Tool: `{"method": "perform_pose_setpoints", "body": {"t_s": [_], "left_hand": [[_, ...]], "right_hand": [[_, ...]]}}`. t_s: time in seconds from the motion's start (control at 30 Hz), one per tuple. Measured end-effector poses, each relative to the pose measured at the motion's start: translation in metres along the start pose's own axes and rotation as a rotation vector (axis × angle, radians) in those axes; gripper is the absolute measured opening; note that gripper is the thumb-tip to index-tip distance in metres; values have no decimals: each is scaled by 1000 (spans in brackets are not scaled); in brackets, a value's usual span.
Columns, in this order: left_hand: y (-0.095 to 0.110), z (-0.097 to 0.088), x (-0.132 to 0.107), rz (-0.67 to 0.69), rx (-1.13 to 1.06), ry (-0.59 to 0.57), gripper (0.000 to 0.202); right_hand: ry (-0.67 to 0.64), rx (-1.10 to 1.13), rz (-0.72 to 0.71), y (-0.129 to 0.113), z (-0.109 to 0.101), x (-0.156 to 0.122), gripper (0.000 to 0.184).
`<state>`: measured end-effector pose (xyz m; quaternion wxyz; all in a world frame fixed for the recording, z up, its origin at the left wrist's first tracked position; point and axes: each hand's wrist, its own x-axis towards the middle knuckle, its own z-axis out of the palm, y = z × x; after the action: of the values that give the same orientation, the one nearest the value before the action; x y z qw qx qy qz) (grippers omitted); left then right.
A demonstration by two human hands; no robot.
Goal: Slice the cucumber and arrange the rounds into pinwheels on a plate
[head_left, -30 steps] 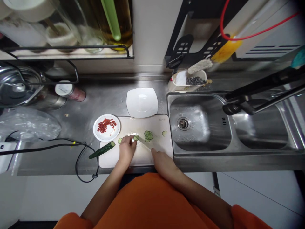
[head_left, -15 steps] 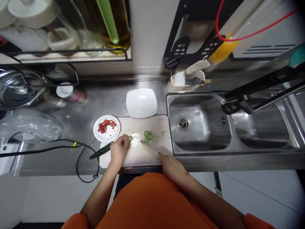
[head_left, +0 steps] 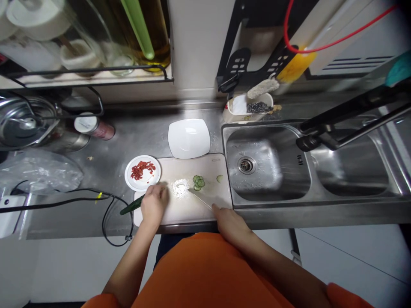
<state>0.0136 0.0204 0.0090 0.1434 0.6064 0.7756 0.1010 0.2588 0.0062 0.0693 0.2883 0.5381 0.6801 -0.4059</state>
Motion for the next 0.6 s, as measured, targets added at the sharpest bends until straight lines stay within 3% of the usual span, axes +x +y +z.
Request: {"method": "perform_pose_setpoints", "body": {"t_s": [0.13, 0.23, 0.37, 0.6], "left_hand": [[36, 12, 22, 180, -273, -221, 13], [65, 25, 38, 204, -289, -415, 7], [83, 40, 48, 230, -231, -473, 11], [88, 47, 51, 296, -197, -505, 14]], "right_hand": [[18, 14, -4, -2, 0, -1, 40], [14, 19, 3, -2, 1, -1, 38], [10, 37, 9, -1, 6, 1, 39], [41, 58, 29, 1, 16, 4, 40]]}}
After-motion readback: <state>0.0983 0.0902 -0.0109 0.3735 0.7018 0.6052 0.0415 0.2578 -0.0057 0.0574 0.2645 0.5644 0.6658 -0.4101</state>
